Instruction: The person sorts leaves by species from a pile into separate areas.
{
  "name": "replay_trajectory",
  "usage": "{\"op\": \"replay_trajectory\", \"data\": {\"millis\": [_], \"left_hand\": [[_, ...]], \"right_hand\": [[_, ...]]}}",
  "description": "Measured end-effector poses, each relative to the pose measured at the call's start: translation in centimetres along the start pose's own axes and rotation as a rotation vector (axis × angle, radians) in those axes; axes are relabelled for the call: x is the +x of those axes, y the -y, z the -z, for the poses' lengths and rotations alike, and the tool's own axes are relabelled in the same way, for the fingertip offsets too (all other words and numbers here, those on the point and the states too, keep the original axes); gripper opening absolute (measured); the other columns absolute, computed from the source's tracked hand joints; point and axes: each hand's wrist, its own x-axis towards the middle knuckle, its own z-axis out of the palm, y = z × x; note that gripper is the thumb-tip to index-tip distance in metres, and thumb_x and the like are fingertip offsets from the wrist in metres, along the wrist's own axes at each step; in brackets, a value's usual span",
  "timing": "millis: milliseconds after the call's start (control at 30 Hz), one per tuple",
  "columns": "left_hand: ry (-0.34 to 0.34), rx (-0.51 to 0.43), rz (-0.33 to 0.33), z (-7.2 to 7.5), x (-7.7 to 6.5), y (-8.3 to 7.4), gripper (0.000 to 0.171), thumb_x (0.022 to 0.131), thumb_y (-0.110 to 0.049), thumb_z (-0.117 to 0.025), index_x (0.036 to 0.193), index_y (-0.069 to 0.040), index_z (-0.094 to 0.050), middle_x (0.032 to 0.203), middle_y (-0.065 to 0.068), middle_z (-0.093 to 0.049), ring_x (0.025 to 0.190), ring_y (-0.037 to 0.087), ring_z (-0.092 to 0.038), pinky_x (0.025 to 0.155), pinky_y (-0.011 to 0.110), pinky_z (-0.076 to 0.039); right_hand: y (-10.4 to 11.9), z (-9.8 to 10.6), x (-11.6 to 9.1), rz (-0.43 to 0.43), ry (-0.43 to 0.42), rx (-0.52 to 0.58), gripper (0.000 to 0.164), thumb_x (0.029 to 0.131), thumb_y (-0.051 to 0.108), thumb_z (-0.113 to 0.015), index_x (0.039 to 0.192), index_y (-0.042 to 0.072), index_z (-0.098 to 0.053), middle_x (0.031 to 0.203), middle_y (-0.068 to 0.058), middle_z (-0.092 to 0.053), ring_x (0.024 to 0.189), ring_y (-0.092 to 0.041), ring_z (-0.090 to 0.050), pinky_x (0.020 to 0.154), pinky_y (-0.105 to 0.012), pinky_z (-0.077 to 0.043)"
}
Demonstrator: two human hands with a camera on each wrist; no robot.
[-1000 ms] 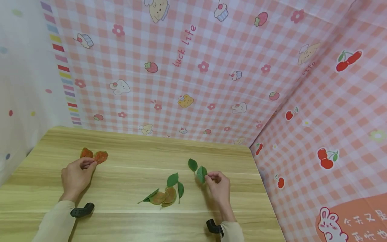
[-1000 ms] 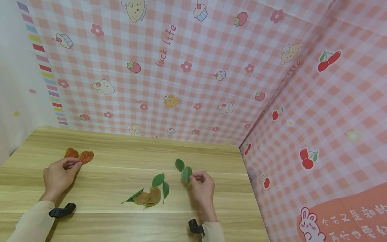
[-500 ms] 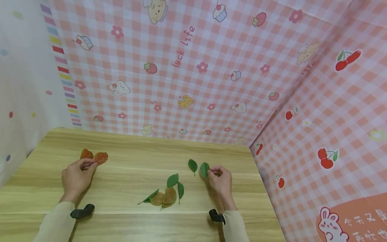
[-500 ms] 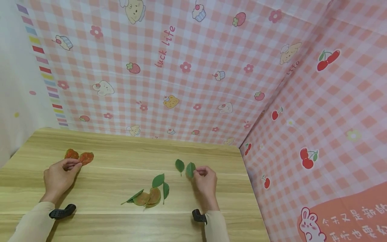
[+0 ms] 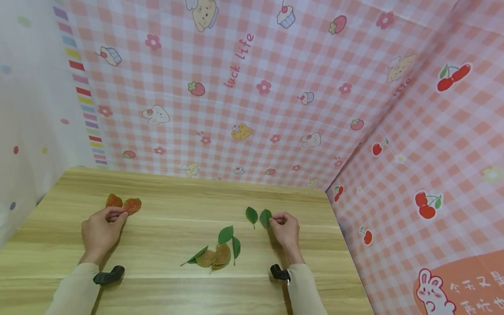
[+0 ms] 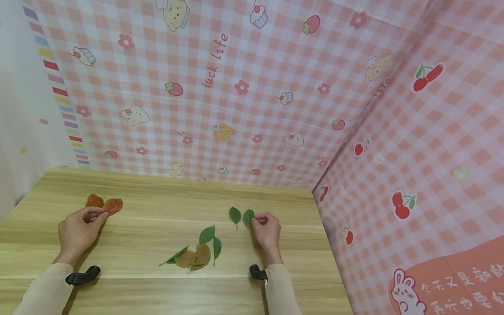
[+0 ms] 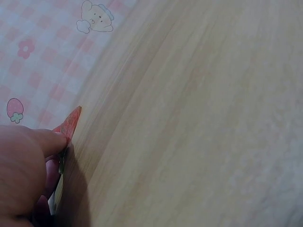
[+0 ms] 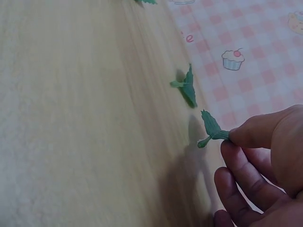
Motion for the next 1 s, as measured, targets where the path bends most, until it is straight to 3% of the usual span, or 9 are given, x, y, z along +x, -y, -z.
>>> {"op": "replay_trajectory", "data": {"millis": [300, 567, 700, 900, 1000], "left_hand": [[-0.005, 0.001, 0.003, -0.1, 0.0, 0.2, 0.018, 0.101, -0.016, -0.084, 0.109, 0.000, -0.084, 0.100, 0.023, -0.086, 0.071, -0.035, -0.037, 0.075, 0.023, -0.038], [-0.012, -0.008, -0.009, -0.1, 0.0, 0.3, 0.018, 0.100, -0.016, -0.085, 0.109, 0.000, -0.085, 0.099, 0.023, -0.086, 0.070, -0.037, -0.038, 0.074, 0.018, -0.037], [-0.007, -0.008, 0.001, 0.1, -0.1, 0.1, 0.019, 0.101, -0.017, -0.085, 0.108, 0.000, -0.084, 0.099, 0.023, -0.086, 0.069, -0.036, -0.038, 0.074, 0.020, -0.038], [-0.007, -0.005, 0.002, 0.1, -0.1, 0.0, 0.019, 0.101, -0.017, -0.085, 0.108, 0.000, -0.084, 0.099, 0.023, -0.086, 0.069, -0.036, -0.038, 0.074, 0.019, -0.038], [-0.008, -0.004, 0.000, 0.1, -0.1, 0.0, 0.019, 0.101, -0.017, -0.084, 0.108, 0.000, -0.084, 0.099, 0.022, -0.086, 0.069, -0.036, -0.038, 0.074, 0.018, -0.037]], "right_hand": [[-0.2, -0.5, 0.4, -0.014, 0.007, -0.034, 0.006, 0.099, 0.006, -0.082, 0.103, 0.003, -0.080, 0.095, -0.010, -0.080, 0.083, -0.017, -0.070, 0.074, -0.027, -0.055], [-0.3, -0.8, 0.7, 0.010, -0.030, -0.047, 0.005, 0.095, 0.005, -0.084, 0.099, 0.004, -0.081, 0.091, -0.010, -0.081, 0.081, -0.017, -0.071, 0.071, -0.024, -0.054], [-2.1, -1.2, 2.0, 0.054, -0.035, -0.033, 0.006, 0.092, 0.007, -0.086, 0.092, 0.008, -0.080, 0.084, -0.007, -0.078, 0.076, -0.018, -0.070, 0.066, -0.026, -0.053], [-5.3, -1.9, 4.5, 0.007, -0.031, -0.061, 0.011, 0.090, 0.016, -0.090, 0.087, 0.021, -0.081, 0.080, 0.005, -0.077, 0.074, -0.012, -0.070, 0.066, -0.025, -0.055], [-5.5, -2.0, 4.5, 0.015, -0.044, -0.066, 0.009, 0.090, 0.017, -0.090, 0.088, 0.019, -0.081, 0.081, 0.004, -0.078, 0.074, -0.013, -0.071, 0.066, -0.026, -0.055]]}}
